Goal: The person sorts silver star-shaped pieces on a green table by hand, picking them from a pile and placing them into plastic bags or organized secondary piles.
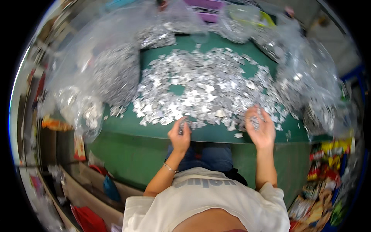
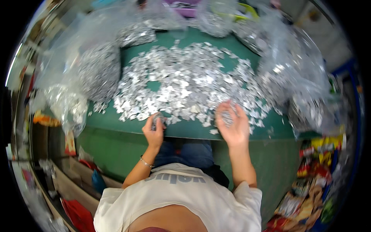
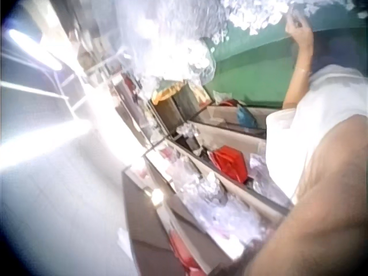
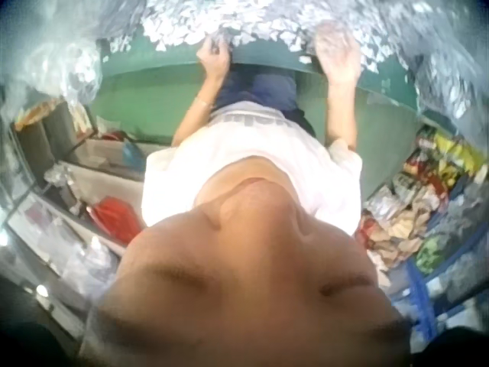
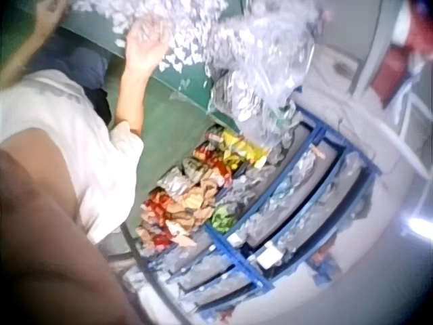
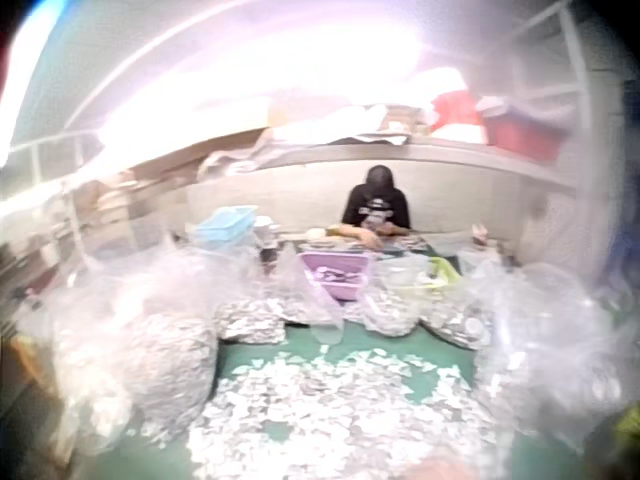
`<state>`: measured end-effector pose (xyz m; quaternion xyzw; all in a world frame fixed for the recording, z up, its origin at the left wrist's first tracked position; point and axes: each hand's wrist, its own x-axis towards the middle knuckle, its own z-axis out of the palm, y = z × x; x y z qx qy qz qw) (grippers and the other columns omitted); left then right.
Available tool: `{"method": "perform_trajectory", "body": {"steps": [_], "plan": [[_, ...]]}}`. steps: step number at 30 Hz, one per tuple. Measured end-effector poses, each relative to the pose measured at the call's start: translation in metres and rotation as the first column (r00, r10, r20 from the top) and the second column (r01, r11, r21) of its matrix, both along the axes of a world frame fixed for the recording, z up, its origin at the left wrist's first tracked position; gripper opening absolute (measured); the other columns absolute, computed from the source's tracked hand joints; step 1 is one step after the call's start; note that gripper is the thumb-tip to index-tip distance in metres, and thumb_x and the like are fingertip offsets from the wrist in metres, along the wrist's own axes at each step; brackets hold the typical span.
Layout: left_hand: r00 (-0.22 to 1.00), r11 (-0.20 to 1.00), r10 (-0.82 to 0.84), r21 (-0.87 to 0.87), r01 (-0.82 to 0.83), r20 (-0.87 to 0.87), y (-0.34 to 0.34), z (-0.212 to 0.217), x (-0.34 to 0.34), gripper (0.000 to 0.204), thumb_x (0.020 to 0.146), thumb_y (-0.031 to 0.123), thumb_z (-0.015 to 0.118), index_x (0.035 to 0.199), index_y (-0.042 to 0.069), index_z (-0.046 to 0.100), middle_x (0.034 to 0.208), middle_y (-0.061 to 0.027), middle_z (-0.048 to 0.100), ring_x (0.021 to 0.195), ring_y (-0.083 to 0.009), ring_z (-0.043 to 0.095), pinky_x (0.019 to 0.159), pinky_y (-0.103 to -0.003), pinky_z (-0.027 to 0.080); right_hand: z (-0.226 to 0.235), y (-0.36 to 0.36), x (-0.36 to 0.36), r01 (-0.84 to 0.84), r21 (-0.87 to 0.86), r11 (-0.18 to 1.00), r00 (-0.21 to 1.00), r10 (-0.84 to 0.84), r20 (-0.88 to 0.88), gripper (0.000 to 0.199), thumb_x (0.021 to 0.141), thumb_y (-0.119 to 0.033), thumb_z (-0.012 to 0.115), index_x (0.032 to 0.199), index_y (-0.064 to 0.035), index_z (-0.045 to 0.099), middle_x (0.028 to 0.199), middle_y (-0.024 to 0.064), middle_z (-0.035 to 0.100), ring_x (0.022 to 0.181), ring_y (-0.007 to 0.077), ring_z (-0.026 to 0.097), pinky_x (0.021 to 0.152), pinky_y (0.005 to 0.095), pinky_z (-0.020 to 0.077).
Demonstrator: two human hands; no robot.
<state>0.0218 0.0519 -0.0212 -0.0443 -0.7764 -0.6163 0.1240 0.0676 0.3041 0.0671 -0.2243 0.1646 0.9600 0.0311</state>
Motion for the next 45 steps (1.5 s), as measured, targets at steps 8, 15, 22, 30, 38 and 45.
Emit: {"method": "perform_trajectory", "body": {"steps": [8,15,22,30,38,45], "plan": [[1.0,1.0,0.005,-0.006,-0.005,0.018,0.0,0.004,0.003,0.017,0.081,0.006,0.058,0.096,-0.002,0.061,0.08,-0.0185,0.064,0.069,-0.0257,0.065,0.062,-0.031,0.049,0.013,-0.03,-0.015,-0.249,0.398,0.883,0.947,0.137,0.289,0.015,0.091,-0.005,0.04,0.095,0.004,0.051,0.096,0.0158,0.055,0.096,0.0292,0.05,0.099,0.0447,0.0384],[0.999,0.999,-0.031,0.012,0.031,-0.008,0.005,0.009,0.002,0.02,0.081,0.008,0.059,0.097,-0.003,0.06,0.084,-0.0198,0.064,0.072,-0.0305,0.064,0.064,-0.033,0.049,0.034,-0.06,-0.063,-0.499,0.501,0.707,0.842,0.533,0.086,0.012,0.085,-0.004,0.053,0.096,0.0005,0.05,0.079,0.0083,0.051,0.074,0.0194,0.05,0.06,0.032,0.046],[0.998,0.992,0.061,0.112,-0.056,-0.036,-0.001,0.004,0.001,0.019,0.082,0.005,0.057,0.099,-0.002,0.06,0.077,-0.0159,0.064,0.062,-0.0212,0.062,0.057,-0.029,0.047,0.211,-0.196,-0.188,-0.156,0.822,0.548,0.763,0.595,-0.251,0.018,0.085,-0.001,0.05,0.102,0.0049,0.045,0.095,0.0133,0.05,0.085,0.0224,0.055,0.069,0.0313,0.0513],[0.999,0.995,0.001,0.096,0.003,-0.041,-0.001,0.006,-0.003,0.021,0.083,0.007,0.058,0.102,-0.003,0.058,0.085,-0.0204,0.063,0.073,-0.0314,0.063,0.063,-0.033,0.049,0.256,-0.283,-0.342,0.284,0.955,-0.087,0.841,0.501,-0.204,0.052,0.091,-0.027,0.048,0.131,0.0028,0.032,0.136,0.021,0.028,0.127,0.0347,0.027,0.106,0.0437,0.0181],[0.993,0.947,-0.095,0.313,0.069,0.068,-0.005,-0.004,-0.008,0.022,0.084,0.007,0.059,0.103,-0.005,0.058,0.08,-0.0128,0.065,0.052,-0.0137,0.058,0.052,-0.026,0.045,0.172,-0.201,-0.187,0.626,0.623,-0.47,0.767,0.517,-0.38,0.024,0.089,-0.016,0.052,0.104,0.0012,0.059,0.104,0.0078,0.059,0.1,0.0137,0.052,0.091,0.0274,0.0369],[0.908,0.583,-0.412,0.79,0.192,0.084,-0.038,0.033,-0.022,0.031,0.09,0.012,0.049,0.117,-0.004,0.048,0.108,-0.0142,0.06,0.084,-0.0165,0.063,0.053,-0.019,0.044,0.032,-0.067,-0.102,0.169,0.737,-0.654,0.803,0.525,0.282,0.019,0.087,-0.014,0.055,0.099,0.0011,0.059,0.088,0.0034,0.061,0.084,0.0101,0.055,0.079,0.0257,0.043]]}}
